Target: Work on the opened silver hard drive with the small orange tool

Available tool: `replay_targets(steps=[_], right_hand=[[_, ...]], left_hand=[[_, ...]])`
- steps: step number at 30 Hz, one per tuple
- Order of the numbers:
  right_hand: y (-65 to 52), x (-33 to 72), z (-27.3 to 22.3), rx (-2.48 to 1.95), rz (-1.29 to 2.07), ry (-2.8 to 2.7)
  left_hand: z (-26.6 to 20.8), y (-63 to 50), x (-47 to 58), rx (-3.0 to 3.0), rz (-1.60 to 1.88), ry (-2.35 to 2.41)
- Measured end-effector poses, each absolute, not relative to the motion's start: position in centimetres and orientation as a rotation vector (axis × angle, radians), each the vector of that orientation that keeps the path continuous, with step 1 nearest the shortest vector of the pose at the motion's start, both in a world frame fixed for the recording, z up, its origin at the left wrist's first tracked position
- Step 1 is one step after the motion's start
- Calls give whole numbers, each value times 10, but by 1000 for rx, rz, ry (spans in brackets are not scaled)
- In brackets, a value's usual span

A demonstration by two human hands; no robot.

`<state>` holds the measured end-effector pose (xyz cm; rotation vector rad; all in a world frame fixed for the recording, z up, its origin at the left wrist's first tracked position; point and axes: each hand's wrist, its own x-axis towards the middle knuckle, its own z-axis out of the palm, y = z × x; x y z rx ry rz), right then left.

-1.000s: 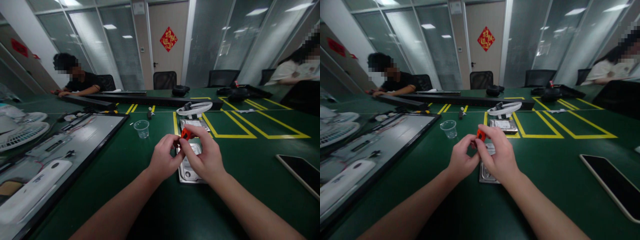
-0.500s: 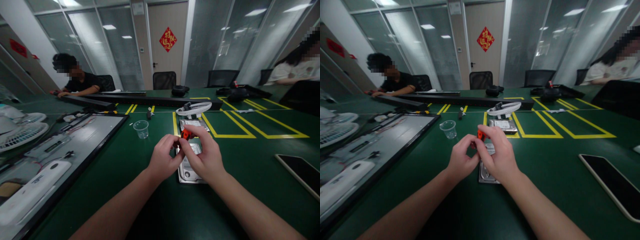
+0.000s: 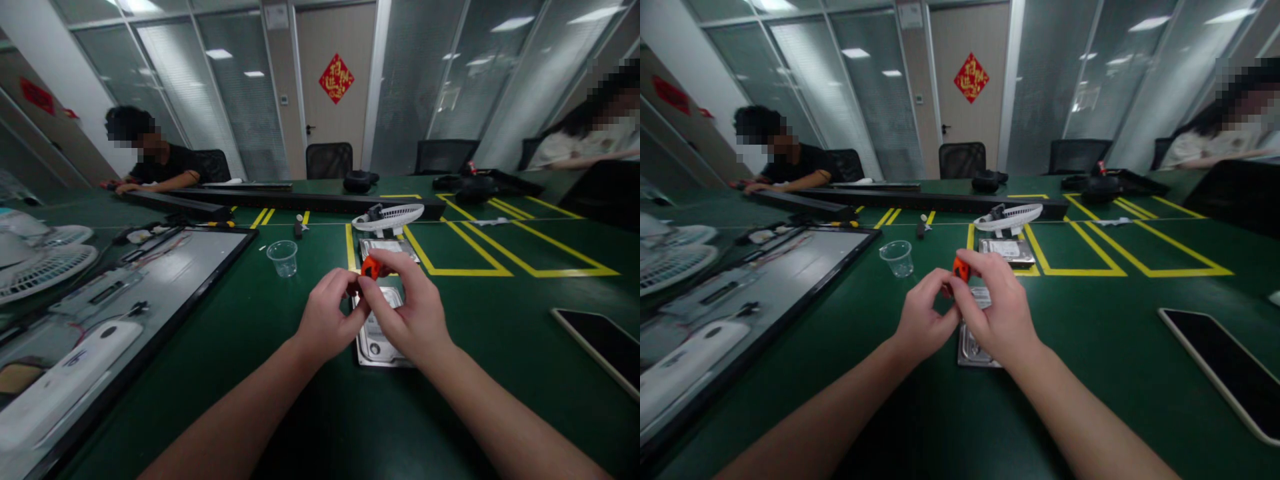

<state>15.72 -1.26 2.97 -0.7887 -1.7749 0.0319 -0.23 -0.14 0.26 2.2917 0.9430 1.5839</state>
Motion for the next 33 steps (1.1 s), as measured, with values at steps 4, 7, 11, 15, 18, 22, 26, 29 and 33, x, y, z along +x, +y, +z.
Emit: replay_targets(steps=[4,7,11,15,18,22,26,29,33], right_hand=[[-14,157,30,-776,66,-1790],[-15,157,30,-762,113,-1834],[-14,156,30,-759,82,-1825],[-14,157,32,-780,33,-1792],[-15,158,32,-778,52,-1793],[-16,158,29,-769,130,-1815],[-14,157,29,-764,89,-1801],[-13,157,31,-766,56,-1802],[-15,158,31,-750,97,-1813]], left_hand=[[3,-1,-3,2310,1538,932],[4,-2,-2,2316,1523,950],[4,-3,-2,2279,1570,958],[3,-2,-3,2270,1575,938],[2,-1,-3,2293,1519,929],[2,-3,-3,2295,1506,942],[2,-3,-2,2263,1572,952],[2,-2,-2,2279,1586,948],[3,-2,-2,2302,1545,950]])
